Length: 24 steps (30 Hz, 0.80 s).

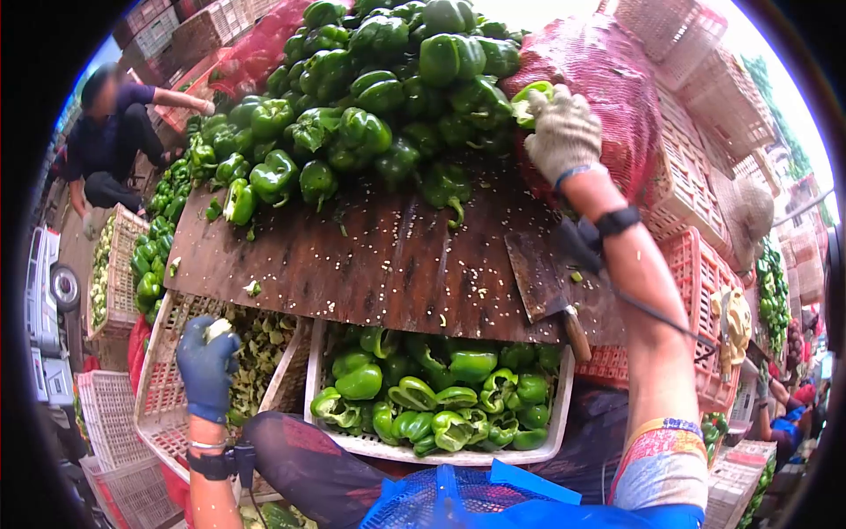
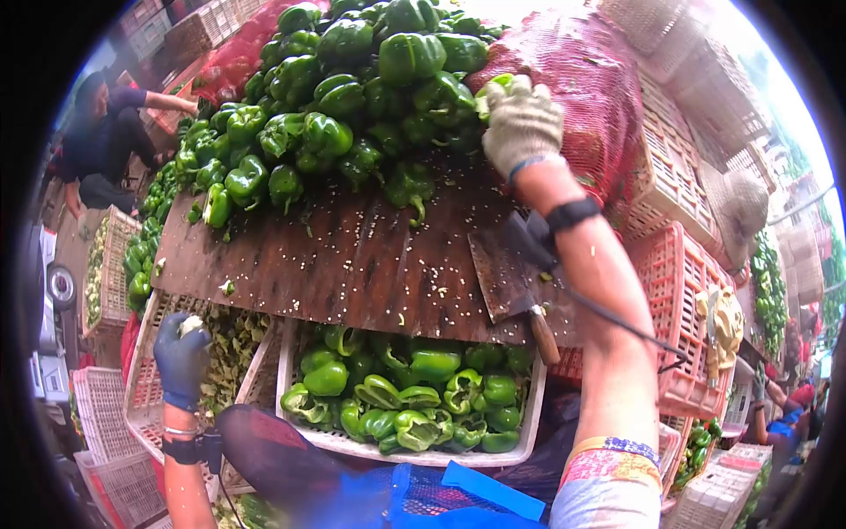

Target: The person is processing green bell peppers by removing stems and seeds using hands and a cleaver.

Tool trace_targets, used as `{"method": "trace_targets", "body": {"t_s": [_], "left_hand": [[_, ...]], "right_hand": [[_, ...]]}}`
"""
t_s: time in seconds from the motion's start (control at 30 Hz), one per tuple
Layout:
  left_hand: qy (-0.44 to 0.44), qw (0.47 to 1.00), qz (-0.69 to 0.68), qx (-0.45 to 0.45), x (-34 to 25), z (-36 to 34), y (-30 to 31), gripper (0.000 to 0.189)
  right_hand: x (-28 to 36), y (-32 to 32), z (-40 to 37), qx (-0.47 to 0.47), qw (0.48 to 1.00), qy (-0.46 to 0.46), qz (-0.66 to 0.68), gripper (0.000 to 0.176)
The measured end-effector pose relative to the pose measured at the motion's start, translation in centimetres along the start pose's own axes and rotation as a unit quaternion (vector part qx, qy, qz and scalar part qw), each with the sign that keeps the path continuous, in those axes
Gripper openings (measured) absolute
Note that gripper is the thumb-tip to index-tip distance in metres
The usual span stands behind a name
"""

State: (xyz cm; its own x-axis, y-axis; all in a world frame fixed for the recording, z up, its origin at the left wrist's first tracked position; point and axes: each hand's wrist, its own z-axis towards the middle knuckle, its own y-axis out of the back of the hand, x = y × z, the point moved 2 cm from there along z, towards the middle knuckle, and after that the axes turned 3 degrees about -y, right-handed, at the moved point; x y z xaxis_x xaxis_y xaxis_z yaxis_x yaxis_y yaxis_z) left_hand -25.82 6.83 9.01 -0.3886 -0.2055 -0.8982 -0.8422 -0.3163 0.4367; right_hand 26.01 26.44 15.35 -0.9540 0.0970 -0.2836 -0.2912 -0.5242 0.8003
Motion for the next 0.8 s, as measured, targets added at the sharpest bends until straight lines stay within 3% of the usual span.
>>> {"method": "trace_targets", "body": {"t_s": [0.07,0.1,0.13,0.17,0.2,0.23,0.3,0.33,0.37,0.4,0.43,0.47,0.5,0.53,0.6,0.63,0.67,0.73,0.77,0.8], "left_hand": [[0.033,0.999,0.0,0.028,-4.7,-1.1,-2.9,0.03],[0.031,0.997,-0.048,0.042,-5.8,-1.6,-4.3,0.025],[-0.038,0.996,-0.039,0.071,-6.6,-2.0,-5.7,0.022],[-0.031,0.99,-0.063,0.121,-8.0,-3.5,-6.9,0.02],[-0.058,0.986,-0.038,0.154,-6.6,-4.2,-8.4,0.021],[0.026,0.973,-0.089,0.212,-8.4,-6.1,-9.9,0.021],[0.034,0.952,-0.115,0.282,-8.6,-8.0,-11.5,0.019],[-0.047,0.947,-0.164,0.274,-8.1,-8.2,-12.0,0.019],[-0.048,0.949,-0.184,0.252,-8.3,-8.4,-12.1,0.019],[-0.052,0.95,-0.206,0.229,-8.8,-8.5,-12.2,0.019],[-0.16,0.953,-0.125,0.225,-8.2,-8.1,-12.5,0.02],[-0.14,0.955,-0.136,0.222,-7.6,-8.1,-13.0,0.019],[-0.119,0.957,-0.147,0.218,-7.0,-8.2,-13.6,0.018],[-0.133,0.958,-0.135,0.214,-7.3,-8.7,-13.3,0.017],[-0.156,0.96,-0.104,0.207,-7.8,-10.0,-12.3,0.015],[-0.17,0.958,-0.088,0.211,-8.2,-10.7,-11.8,0.015],[-0.126,0.961,-0.093,0.226,-8.5,-11.4,-11.7,0.014],[-0.258,0.944,-0.037,0.202,-7.8,-12.2,-11.9,0.012],[-0.172,0.96,-0.09,0.201,-7.5,-12.4,-12.3,0.011],[-0.151,0.96,-0.117,0.206,-7.7,-12.9,-12.4,0.012]], "right_hand": [[-1.0,-3.4,2.7,0.094,0.994,-0.025,-0.059,0.029],[-1.2,-3.9,3.1,0.081,0.995,-0.011,-0.052,0.028],[-1.5,-4.0,3.2,0.07,0.996,0.004,-0.047,0.027],[-1.9,-4.0,3.1,0.06,0.998,-0.005,-0.018,0.026],[-2.3,-4.2,2.6,0.054,0.998,-0.015,0.01,0.026],[-3.4,-5.3,2.0,-0.01,0.998,-0.037,0.044,0.023],[-4.0,-2.0,0.0,-0.05,0.994,-0.04,0.084,0.024],[-4.1,-0.4,-1.6,-0.087,0.988,-0.038,0.12,0.025],[-4.1,0.9,-3.7,-0.028,0.946,-0.105,0.305,0.026],[-3.4,3.0,-6.1,0.029,0.864,-0.169,0.474,0.027],[-2.6,5.0,-8.7,0.087,0.745,-0.23,0.621,0.028],[-1.7,5.9,-11.1,0.123,0.671,-0.242,0.69,0.029],[-0.6,7.2,-13.5,0.177,0.682,-0.281,0.652,0.028],[1.2,8.6,-15.6,0.128,0.736,-0.244,0.618,0.026],[3.3,10.0,-19.7,0.005,0.87,-0.073,0.488,0.027],[4.1,11.0,-20.9,-0.002,0.884,-0.037,0.467,0.028],[5.0,11.9,-22.0,-0.01,0.895,0.001,0.447,0.028],[6.4,13.5,-23.2,-0.038,0.903,0.042,0.426,0.027],[6.9,14.6,-23.2,-0.031,0.905,0.066,0.42,0.026],[7.1,15.3,-23.2,-0.024,0.911,0.083,0.403,0.026]]}}
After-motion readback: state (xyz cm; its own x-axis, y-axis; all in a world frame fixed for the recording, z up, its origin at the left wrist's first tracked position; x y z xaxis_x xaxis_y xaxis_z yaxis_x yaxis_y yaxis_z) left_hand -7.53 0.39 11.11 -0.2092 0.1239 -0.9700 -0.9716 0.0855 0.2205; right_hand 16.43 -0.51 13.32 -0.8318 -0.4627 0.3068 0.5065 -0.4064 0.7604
